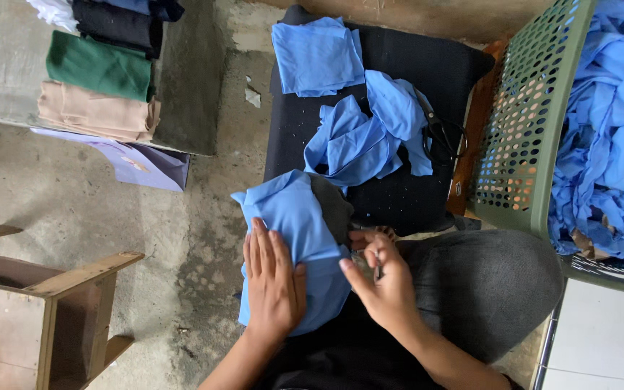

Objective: The person sits cross-legged and uses scissors to cut a blue cloth into smaller pieces. They repeatedly fold and trim the fabric, placing the cut pieces onto a pile on their lap.

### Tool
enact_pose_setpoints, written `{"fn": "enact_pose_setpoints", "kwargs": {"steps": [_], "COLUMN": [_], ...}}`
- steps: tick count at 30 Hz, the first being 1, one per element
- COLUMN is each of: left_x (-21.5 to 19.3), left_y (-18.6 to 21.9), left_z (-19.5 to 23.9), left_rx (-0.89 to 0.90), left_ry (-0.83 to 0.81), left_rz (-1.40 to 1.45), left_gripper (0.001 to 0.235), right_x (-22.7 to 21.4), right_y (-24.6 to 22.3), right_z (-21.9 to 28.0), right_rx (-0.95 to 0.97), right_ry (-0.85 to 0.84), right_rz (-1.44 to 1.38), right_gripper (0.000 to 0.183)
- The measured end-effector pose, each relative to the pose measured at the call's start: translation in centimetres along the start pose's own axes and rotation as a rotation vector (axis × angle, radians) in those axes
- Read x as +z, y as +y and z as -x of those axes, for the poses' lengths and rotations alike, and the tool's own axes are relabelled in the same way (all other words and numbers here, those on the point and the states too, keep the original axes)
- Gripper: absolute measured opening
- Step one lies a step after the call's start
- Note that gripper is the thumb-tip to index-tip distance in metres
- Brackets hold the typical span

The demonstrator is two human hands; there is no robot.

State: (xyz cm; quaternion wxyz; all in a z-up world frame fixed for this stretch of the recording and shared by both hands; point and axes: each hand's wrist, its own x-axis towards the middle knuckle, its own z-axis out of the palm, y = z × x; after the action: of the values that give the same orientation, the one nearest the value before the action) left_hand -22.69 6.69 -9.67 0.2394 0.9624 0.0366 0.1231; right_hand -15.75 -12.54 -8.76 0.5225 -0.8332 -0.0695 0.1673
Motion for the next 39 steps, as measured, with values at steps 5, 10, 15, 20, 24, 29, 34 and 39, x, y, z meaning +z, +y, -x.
{"fn": "enact_pose_setpoints", "kwargs": {"steps": [5,10,15,20,24,29,34,39], "left_x": [-1.2,-2.9,-3.9,-2.0,-2.4,-3.8,-2.7,-0.4], "left_y": [-0.5,-0.6,-2.5,-5.4,-6.0,-4.0,-4.5,-5.8], "left_z": [2.1,-0.1,-7.1,-10.8,-10.9,-10.8,-11.7,-12.4], "left_rx": [-0.04,-0.096,-0.225,-0.356,-0.174,-0.262,-0.16,-0.397], "left_ry": [-0.003,0.096,0.202,-0.158,-0.037,0.242,0.382,0.083], "left_rz": [0.037,0.06,0.357,0.672,0.671,0.914,0.812,0.449], "left_gripper": [0.065,0.075,0.05,0.038,0.007,0.012,0.017,0.02], "right_x": [0.8,0.9,1.3,1.1,0.1,-0.2,-0.2,0.6], "right_y": [-0.7,-0.6,0.3,1.1,-1.1,-1.3,-1.5,1.2], "right_z": [-0.9,-0.7,-0.1,-0.2,-0.2,0.7,1.1,1.9], "right_rx": [-0.208,-0.267,-0.296,-0.358,-0.432,-0.459,-0.56,-0.376], "right_ry": [0.03,0.042,0.05,0.02,-0.022,-0.003,0.138,-0.086], "right_rz": [-0.024,-0.018,0.0,0.017,0.022,-0.153,-0.061,-0.021], "right_gripper": [0.046,0.051,0.05,0.05,0.045,0.041,0.037,0.041]}}
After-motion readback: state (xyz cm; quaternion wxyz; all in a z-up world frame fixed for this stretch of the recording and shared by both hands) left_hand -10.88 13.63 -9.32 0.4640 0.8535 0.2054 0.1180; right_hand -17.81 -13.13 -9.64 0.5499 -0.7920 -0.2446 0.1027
